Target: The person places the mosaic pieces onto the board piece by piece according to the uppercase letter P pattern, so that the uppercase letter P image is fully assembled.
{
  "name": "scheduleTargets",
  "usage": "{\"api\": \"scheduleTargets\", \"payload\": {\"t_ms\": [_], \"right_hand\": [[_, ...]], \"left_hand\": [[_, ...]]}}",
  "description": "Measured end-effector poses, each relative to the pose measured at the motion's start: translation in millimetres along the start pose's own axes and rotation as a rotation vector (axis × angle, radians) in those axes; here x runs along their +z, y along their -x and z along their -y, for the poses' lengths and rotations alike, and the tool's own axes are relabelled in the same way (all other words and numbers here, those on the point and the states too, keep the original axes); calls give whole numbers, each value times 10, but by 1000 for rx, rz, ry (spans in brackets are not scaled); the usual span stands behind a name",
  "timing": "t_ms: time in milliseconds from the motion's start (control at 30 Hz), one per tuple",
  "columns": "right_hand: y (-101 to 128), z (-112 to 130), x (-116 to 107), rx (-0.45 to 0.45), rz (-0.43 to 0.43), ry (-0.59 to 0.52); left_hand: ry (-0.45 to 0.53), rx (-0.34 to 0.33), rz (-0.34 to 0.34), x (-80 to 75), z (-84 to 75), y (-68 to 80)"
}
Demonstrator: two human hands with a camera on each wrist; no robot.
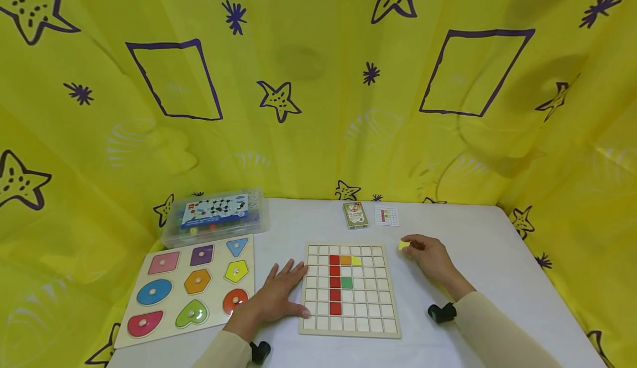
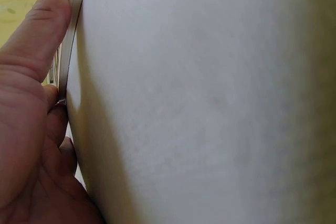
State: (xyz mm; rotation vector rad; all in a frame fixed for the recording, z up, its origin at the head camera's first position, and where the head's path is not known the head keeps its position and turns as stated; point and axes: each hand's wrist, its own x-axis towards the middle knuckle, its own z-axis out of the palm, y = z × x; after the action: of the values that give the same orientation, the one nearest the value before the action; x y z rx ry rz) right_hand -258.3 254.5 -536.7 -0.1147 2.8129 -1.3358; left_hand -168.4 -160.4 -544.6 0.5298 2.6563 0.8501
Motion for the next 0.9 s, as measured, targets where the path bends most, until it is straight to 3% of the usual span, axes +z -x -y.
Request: {"api": "scheduleTargets", "payload": {"t_ms": [433,900], "right_hand": [[165,258,269,-43,110,-103],[292,483,516,-120,297,-191]], "left_hand": [[-1,-3,2,-19,-31,12],[-1,-1,0,-6,-11,8]]}}
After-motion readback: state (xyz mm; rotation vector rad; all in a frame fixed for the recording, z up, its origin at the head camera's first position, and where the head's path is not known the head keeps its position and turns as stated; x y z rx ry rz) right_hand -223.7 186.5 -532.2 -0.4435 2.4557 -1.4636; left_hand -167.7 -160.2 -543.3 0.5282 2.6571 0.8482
